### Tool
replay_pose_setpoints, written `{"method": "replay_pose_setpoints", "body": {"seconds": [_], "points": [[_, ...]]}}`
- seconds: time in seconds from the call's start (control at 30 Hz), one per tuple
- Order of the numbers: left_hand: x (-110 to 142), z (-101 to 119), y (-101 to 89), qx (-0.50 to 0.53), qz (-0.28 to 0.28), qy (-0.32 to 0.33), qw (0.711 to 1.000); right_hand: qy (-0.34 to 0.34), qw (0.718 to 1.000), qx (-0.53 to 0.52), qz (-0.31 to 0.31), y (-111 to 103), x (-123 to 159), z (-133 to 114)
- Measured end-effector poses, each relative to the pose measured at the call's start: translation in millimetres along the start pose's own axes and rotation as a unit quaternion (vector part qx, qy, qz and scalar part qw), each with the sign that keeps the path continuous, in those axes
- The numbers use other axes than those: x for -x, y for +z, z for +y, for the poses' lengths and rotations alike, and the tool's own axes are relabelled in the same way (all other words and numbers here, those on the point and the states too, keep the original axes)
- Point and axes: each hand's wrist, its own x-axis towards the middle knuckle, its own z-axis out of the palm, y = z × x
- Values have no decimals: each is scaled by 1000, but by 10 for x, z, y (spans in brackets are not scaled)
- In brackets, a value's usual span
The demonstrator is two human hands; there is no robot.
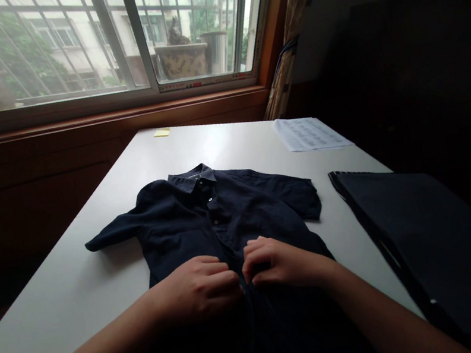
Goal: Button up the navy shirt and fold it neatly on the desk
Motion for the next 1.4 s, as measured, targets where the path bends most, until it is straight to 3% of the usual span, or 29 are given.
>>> {"method": "replay_pose_setpoints", "body": {"seconds": [0.33,0.67,1.03,1.13,1.3,1.4], "points": [[-19,23,-33,17,5,-24,1000,-13,993,-110,32,10,-1,43],[-27,10,-20,-2,24,-12,1000,-19,999,-13,26,65,-15,17],[-10,3,4,2,14,-12,1000,-17,997,-73,34,48,-20,-28],[-6,4,-1,-5,10,-10,1000,3,994,-95,44,50,-24,-57],[1,-1,10,-19,12,-3,1000,100,982,-147,65,80,-18,-63],[0,2,15,-17,14,-1,1000,85,982,-159,54,91,-8,-61]]}}
